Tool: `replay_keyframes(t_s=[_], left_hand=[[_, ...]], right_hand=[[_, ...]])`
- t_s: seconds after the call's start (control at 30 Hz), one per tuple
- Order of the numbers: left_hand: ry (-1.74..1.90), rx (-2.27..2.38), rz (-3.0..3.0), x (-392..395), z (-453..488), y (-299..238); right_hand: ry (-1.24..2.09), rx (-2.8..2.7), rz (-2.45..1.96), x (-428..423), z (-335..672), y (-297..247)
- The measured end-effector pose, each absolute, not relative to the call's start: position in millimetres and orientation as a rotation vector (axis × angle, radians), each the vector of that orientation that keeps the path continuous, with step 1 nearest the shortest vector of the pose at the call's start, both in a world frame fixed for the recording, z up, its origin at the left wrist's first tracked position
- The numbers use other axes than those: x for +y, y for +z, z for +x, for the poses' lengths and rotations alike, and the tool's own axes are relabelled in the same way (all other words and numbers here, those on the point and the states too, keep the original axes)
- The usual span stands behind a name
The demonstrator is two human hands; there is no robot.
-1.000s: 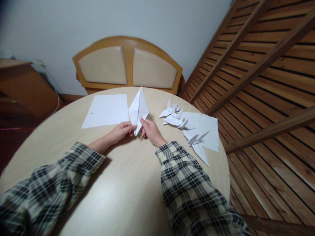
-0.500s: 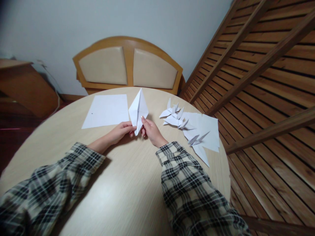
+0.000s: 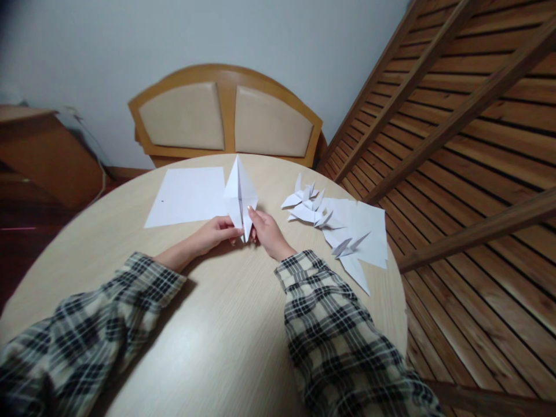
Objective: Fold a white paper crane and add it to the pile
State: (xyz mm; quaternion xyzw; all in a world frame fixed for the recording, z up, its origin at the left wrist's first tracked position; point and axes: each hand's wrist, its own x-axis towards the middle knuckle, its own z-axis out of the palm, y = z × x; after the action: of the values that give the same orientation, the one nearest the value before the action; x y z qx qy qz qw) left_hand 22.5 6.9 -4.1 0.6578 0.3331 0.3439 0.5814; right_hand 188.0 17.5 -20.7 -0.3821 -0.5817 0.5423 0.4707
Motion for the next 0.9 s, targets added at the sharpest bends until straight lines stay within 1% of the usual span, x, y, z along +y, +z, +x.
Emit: replay_keyframes(t_s=[0.43,0.5,0.7,0.9], left_hand=[[0.774,0.803,1.507,8,24,-8],[0.796,0.805,1.483,10,23,-9],[0.882,0.707,1.343,16,15,-15],[0.799,0.636,1.359,18,10,-16]], right_hand=[[1.272,-1.484,-0.941,17,187,-21],[1.309,-1.496,-0.916,16,187,-21],[1.566,-1.516,-0.748,18,192,-19],[1.566,-1.586,-0.732,18,195,-19]])
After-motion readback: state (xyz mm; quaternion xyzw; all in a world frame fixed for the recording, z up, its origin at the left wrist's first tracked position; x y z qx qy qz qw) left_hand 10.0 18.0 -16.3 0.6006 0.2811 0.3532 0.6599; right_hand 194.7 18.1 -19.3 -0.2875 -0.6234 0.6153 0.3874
